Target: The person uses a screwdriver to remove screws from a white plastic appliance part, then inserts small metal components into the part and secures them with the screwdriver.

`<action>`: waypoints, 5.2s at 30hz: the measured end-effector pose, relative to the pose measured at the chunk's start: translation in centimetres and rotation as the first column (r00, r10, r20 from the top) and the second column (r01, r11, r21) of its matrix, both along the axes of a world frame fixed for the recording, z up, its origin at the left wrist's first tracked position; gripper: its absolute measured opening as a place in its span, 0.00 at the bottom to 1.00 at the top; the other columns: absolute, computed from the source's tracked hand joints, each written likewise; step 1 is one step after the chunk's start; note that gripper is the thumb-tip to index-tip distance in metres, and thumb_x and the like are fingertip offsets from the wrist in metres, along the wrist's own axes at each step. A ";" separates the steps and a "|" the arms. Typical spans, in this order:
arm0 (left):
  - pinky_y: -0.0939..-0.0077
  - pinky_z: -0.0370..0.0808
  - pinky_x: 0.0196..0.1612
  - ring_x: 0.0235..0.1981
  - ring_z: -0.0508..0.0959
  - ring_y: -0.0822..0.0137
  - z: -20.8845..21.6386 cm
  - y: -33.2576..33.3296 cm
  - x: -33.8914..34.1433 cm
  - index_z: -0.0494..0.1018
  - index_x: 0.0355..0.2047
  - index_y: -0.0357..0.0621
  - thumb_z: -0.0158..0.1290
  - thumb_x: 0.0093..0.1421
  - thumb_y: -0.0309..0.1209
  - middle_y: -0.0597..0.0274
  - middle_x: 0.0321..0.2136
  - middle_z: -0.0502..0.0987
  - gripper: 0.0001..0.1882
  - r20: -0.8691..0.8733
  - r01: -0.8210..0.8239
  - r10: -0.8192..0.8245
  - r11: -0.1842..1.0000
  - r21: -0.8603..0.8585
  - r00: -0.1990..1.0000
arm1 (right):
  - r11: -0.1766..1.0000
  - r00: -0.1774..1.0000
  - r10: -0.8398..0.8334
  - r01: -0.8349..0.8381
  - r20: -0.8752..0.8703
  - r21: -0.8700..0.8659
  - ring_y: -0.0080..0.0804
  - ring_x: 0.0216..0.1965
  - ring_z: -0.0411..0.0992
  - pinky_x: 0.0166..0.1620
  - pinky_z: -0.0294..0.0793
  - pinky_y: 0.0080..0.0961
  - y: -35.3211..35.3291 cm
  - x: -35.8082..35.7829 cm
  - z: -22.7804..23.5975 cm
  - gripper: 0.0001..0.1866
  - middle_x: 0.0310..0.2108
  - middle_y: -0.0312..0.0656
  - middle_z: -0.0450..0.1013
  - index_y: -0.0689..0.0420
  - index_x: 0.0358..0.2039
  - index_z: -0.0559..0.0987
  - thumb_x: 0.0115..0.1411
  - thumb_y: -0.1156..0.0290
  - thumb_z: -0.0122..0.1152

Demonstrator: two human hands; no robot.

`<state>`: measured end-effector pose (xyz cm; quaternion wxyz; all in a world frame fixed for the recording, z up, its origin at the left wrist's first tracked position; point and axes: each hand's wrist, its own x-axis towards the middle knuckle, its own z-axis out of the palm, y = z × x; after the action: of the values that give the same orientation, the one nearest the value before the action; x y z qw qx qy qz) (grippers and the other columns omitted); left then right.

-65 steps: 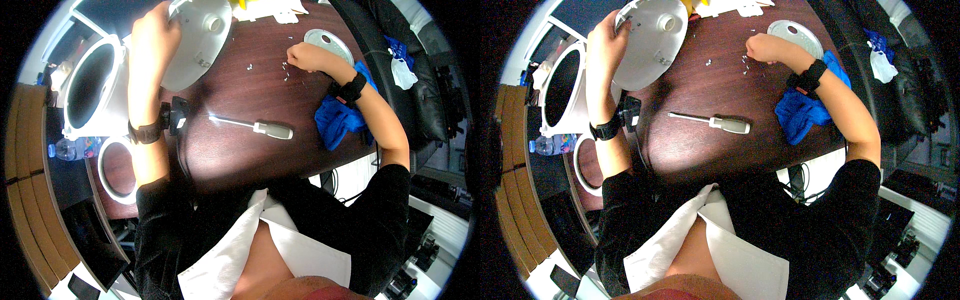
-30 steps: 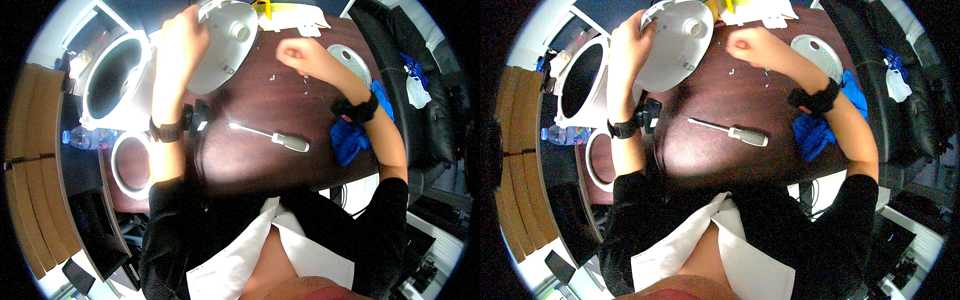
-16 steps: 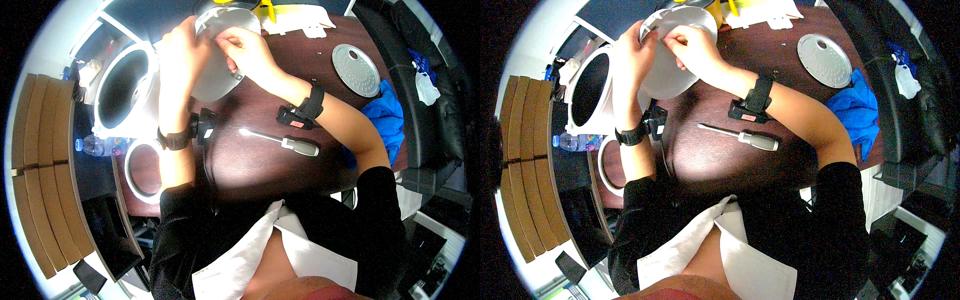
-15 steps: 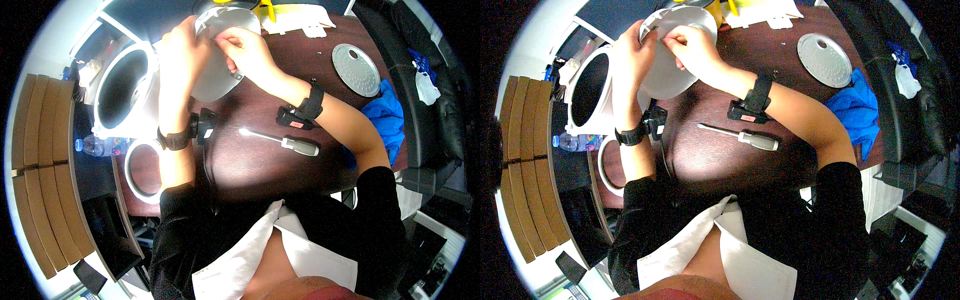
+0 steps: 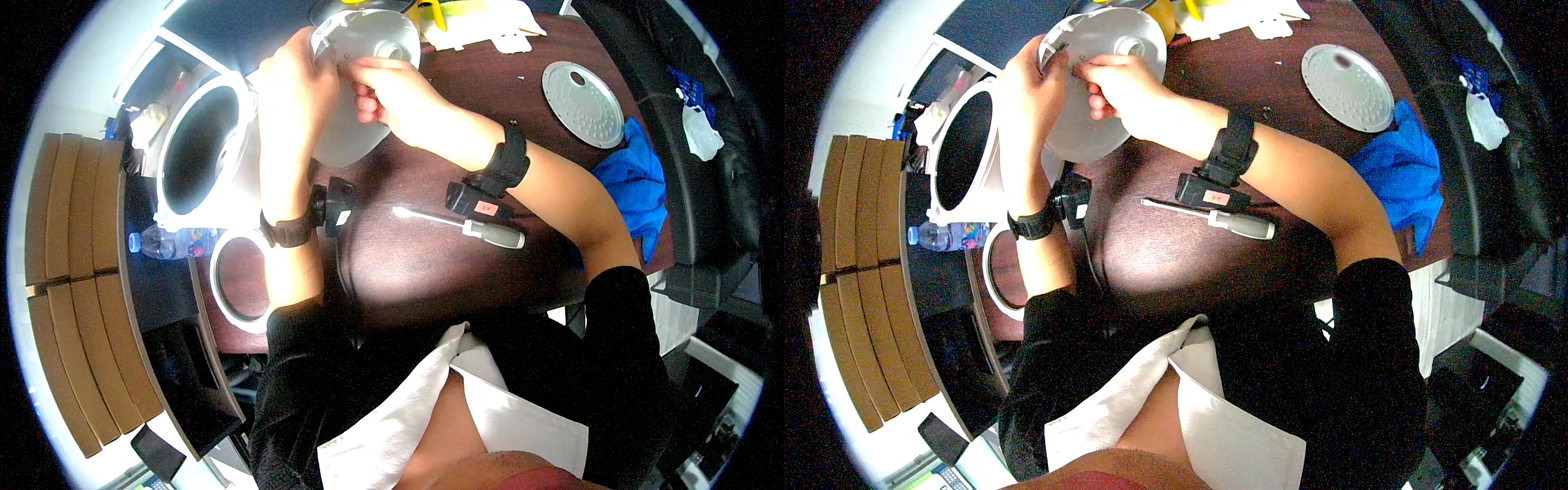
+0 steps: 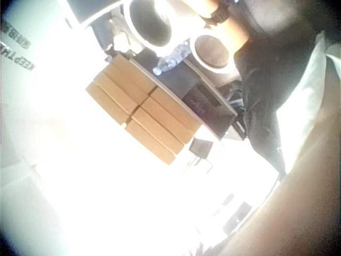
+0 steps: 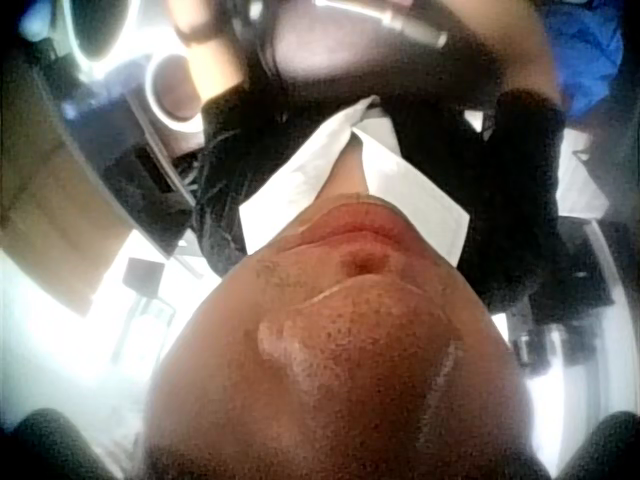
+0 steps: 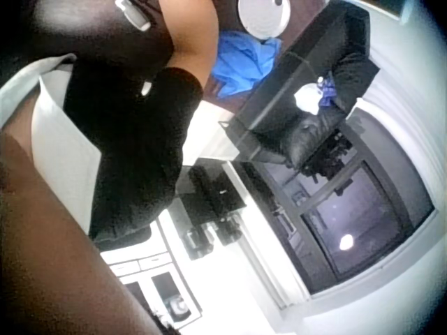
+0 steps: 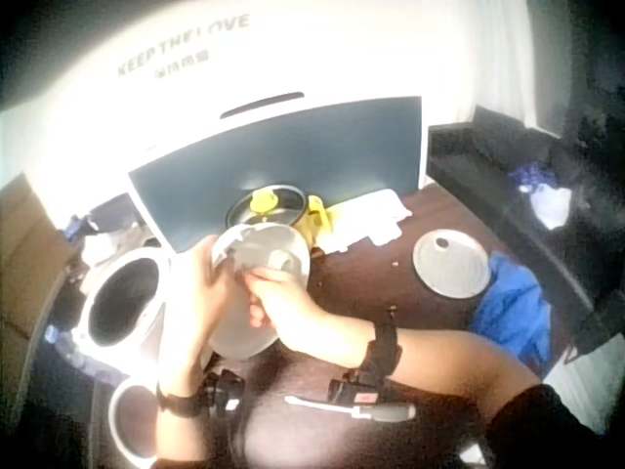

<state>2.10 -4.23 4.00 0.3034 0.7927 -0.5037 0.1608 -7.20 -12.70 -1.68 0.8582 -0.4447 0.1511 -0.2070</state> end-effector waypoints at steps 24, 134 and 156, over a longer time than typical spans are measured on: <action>0.65 0.75 0.34 0.33 0.80 0.49 -0.4 -0.2 0.6 0.75 0.41 0.41 0.53 0.57 0.36 0.45 0.28 0.78 0.15 0.000 0.028 -0.028 0.999 -0.032 1.000 | -0.272 0.789 -0.412 0.370 0.455 -0.888 0.46 0.24 0.74 0.26 0.74 0.38 -1.0 0.0 -0.3 0.05 0.22 0.47 0.73 0.57 0.26 0.74 0.55 0.70 0.58; 0.65 0.75 0.33 0.31 0.80 0.49 -0.1 0.0 0.0 0.75 0.40 0.40 0.52 0.57 0.36 0.46 0.26 0.78 0.14 -0.031 0.044 -0.045 0.999 -0.025 0.999 | 0.968 0.998 -0.023 0.006 -0.062 -0.250 0.28 0.15 0.70 0.20 0.69 0.28 -0.7 1.3 -0.2 0.16 0.12 0.39 0.68 0.63 0.25 0.76 0.62 0.66 0.45; 0.64 0.74 0.31 0.28 0.80 0.52 -0.3 0.0 -0.2 0.75 0.40 0.40 0.52 0.57 0.35 0.47 0.25 0.78 0.14 0.066 0.025 -0.022 0.999 -0.040 0.998 | 0.864 0.995 -0.093 0.072 -0.018 -0.499 0.34 0.18 0.74 0.21 0.73 0.28 -0.9 0.8 -0.2 0.11 0.15 0.44 0.71 0.62 0.26 0.75 0.59 0.68 0.49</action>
<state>1.92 -4.27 3.66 0.3048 0.7747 -0.5192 0.1935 -6.40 -13.60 -1.87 0.7017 -0.6482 0.1293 -0.2660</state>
